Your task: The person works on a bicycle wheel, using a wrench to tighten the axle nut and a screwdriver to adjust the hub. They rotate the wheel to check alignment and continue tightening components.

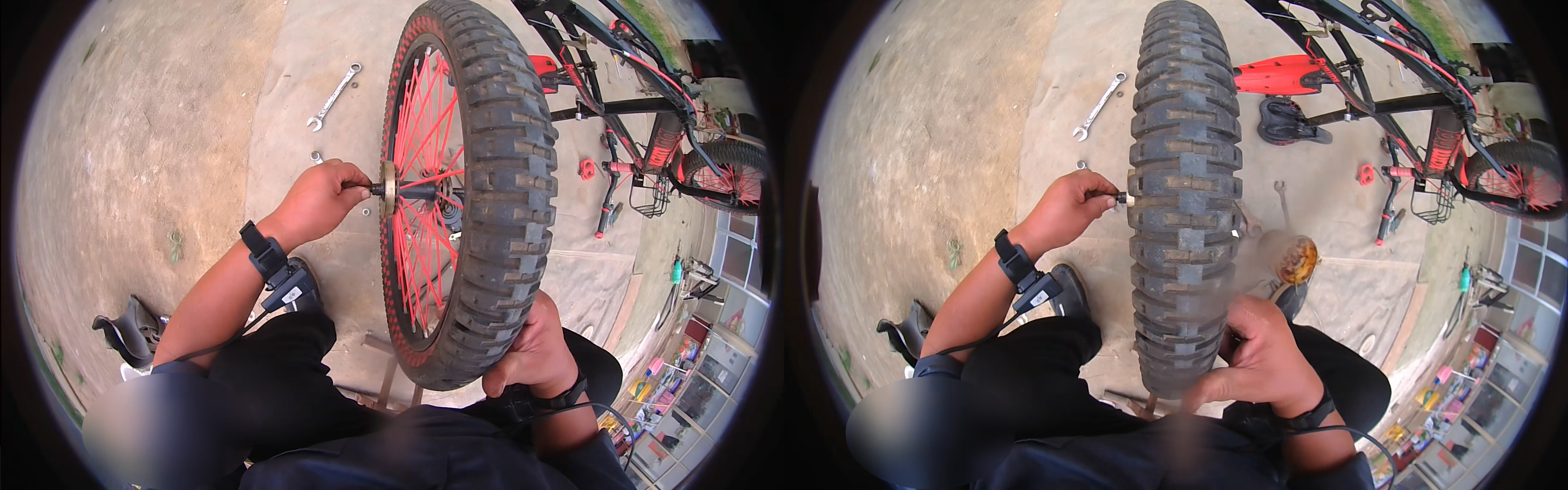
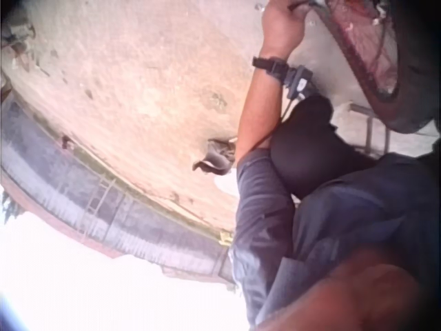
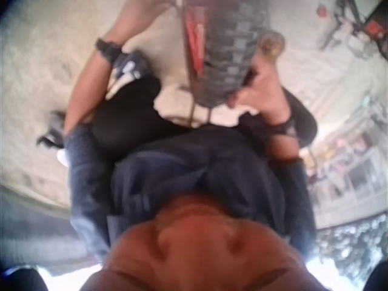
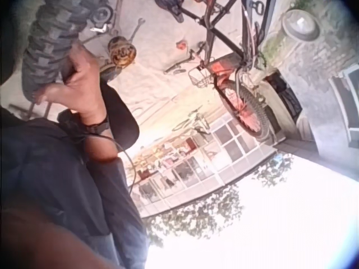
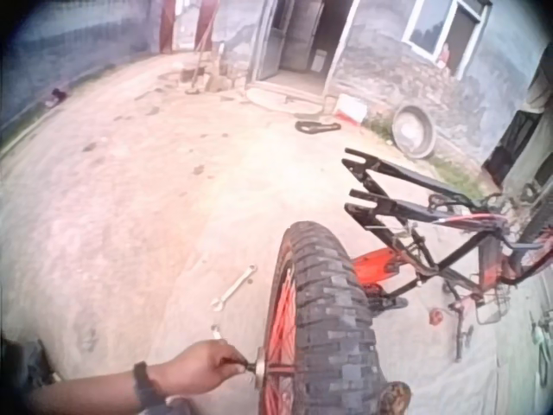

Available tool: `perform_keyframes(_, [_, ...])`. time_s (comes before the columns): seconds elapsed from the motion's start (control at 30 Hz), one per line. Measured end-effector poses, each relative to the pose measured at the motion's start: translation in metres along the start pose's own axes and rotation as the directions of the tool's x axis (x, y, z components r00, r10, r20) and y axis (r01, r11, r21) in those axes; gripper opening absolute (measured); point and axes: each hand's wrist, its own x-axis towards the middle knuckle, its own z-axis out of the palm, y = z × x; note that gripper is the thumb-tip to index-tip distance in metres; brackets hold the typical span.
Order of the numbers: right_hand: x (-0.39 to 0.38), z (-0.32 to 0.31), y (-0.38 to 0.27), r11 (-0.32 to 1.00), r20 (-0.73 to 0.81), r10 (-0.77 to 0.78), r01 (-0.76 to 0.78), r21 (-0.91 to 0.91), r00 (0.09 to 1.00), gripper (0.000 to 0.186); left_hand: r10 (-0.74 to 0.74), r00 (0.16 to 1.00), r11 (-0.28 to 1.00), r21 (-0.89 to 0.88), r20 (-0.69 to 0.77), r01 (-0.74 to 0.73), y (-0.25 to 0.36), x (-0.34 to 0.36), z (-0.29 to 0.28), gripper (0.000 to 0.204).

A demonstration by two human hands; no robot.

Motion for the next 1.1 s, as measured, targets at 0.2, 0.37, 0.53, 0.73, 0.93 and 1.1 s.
perform_keyframes(0.2, [0.025, -0.001, 0.046, 0.947, -0.296, -0.009, 0.103, 0.303, 0.955, 0.041, 0.048, 0.997, 0.996, -0.076, -0.059, -0.053, -0.031, -0.004, 0.005, 0.015])
perform_keyframes(0.37, [0.069, -0.036, 0.127, 0.895, -0.475, 0.161, 0.076, 0.441, 0.865, 0.024, 0.101, 0.993, 0.986, -0.129, -0.06, -0.108, -0.027, -0.004, 0.003, 0.015])
perform_keyframes(0.53, [0.097, -0.049, 0.14, 0.802, -0.377, 0.25, 0.028, 0.597, 0.892, 0.018, -0.09, 0.996, 0.859, -0.503, 0.027, 0.092, 0.001, -0.012, -0.004, 0.028])
perform_keyframes(0.73, [0.119, -0.032, 0.138, 0.742, -0.327, 0.201, 0.075, 0.666, 0.923, 0.02, 0.045, 0.999, 0.903, -0.427, -0.004, -0.042, -0.023, -0.013, -0.006, 0.023])
perform_keyframes(0.93, [0.128, -0.031, 0.133, 0.71, -0.308, 0.187, 0.089, 0.699, 0.933, 0.012, -0.072, 0.995, 0.877, -0.471, 0.063, 0.093, -0.033, -0.01, -0.002, 0.02])
perform_keyframes(1.1, [0.133, -0.025, 0.134, 0.698, -0.309, 0.145, 0.124, 0.706, 0.94, 0.007, -0.034, 0.994, 0.913, -0.402, 0.1, 0.072, -0.07, -0.006, -0.003, 0.021])
